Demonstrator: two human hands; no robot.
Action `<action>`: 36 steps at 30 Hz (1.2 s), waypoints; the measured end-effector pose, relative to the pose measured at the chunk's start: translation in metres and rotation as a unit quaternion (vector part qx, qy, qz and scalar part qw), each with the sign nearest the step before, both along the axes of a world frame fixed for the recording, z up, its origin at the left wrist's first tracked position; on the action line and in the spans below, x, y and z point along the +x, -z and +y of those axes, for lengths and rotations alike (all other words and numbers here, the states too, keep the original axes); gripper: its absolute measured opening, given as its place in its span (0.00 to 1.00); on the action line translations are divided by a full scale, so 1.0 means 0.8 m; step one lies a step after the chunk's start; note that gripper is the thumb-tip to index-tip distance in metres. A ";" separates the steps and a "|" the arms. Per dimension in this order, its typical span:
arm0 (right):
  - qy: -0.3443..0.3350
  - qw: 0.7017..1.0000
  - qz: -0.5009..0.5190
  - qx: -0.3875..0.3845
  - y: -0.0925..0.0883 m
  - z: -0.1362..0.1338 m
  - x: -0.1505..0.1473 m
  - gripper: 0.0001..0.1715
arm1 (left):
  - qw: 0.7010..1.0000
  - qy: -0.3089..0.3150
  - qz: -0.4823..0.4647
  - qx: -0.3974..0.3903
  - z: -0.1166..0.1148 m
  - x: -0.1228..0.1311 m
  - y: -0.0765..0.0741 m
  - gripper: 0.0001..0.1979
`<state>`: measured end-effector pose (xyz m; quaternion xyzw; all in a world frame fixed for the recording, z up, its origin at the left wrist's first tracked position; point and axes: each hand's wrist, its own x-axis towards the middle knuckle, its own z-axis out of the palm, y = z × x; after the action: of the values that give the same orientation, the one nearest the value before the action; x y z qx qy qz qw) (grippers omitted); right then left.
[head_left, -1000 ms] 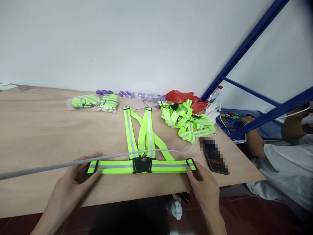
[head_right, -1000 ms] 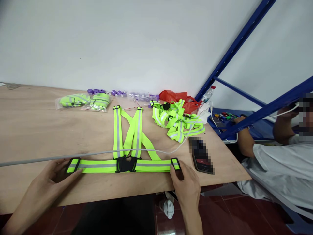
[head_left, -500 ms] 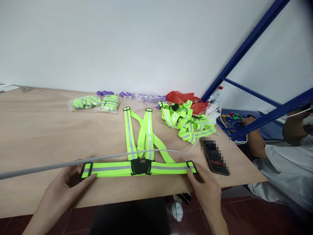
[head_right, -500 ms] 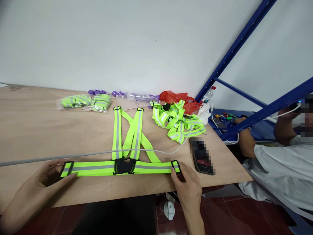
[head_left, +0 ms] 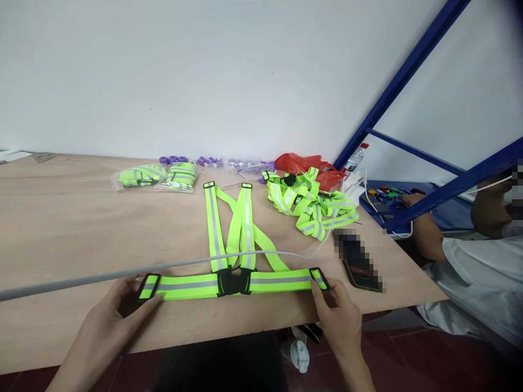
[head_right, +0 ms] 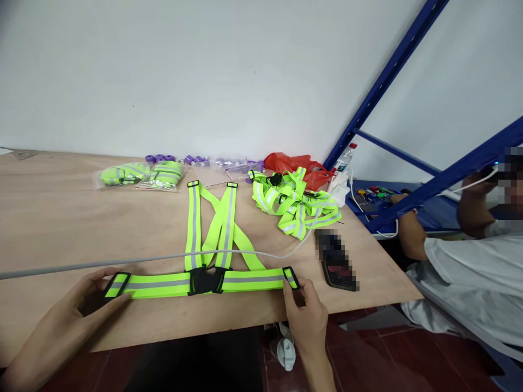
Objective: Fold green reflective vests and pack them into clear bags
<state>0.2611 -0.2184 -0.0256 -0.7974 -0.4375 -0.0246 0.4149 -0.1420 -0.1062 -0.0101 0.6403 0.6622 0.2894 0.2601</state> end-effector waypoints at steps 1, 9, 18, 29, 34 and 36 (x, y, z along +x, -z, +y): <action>-0.007 1.000 0.000 -0.007 -0.001 -0.001 0.000 0.29 | 1.000 0.001 -0.005 -0.005 0.000 0.000 0.000 0.32; -0.016 0.999 0.021 -0.030 0.015 -0.010 0.013 0.34 | 1.000 0.009 -0.021 -0.021 -0.004 0.004 -0.006 0.30; -0.021 0.997 0.071 -0.027 0.015 -0.011 0.012 0.35 | 0.997 -0.019 -0.069 -0.030 -0.015 0.018 -0.019 0.31; -0.008 0.999 0.045 -0.020 0.005 -0.008 0.007 0.39 | 0.997 -0.032 -0.066 -0.010 -0.019 0.019 -0.012 0.30; -0.004 0.999 0.022 -0.026 0.010 -0.009 0.006 0.37 | 0.995 0.028 0.004 0.091 -0.020 0.021 -0.003 0.25; 0.006 1.000 0.010 -0.024 0.011 -0.008 0.003 0.36 | 0.992 0.036 0.041 0.114 -0.020 0.022 0.003 0.24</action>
<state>0.2631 -0.2246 -0.0343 -0.8098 -0.4291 -0.0086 0.4000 -0.1245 -0.1224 -0.0121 0.7010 0.6113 0.3266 0.1681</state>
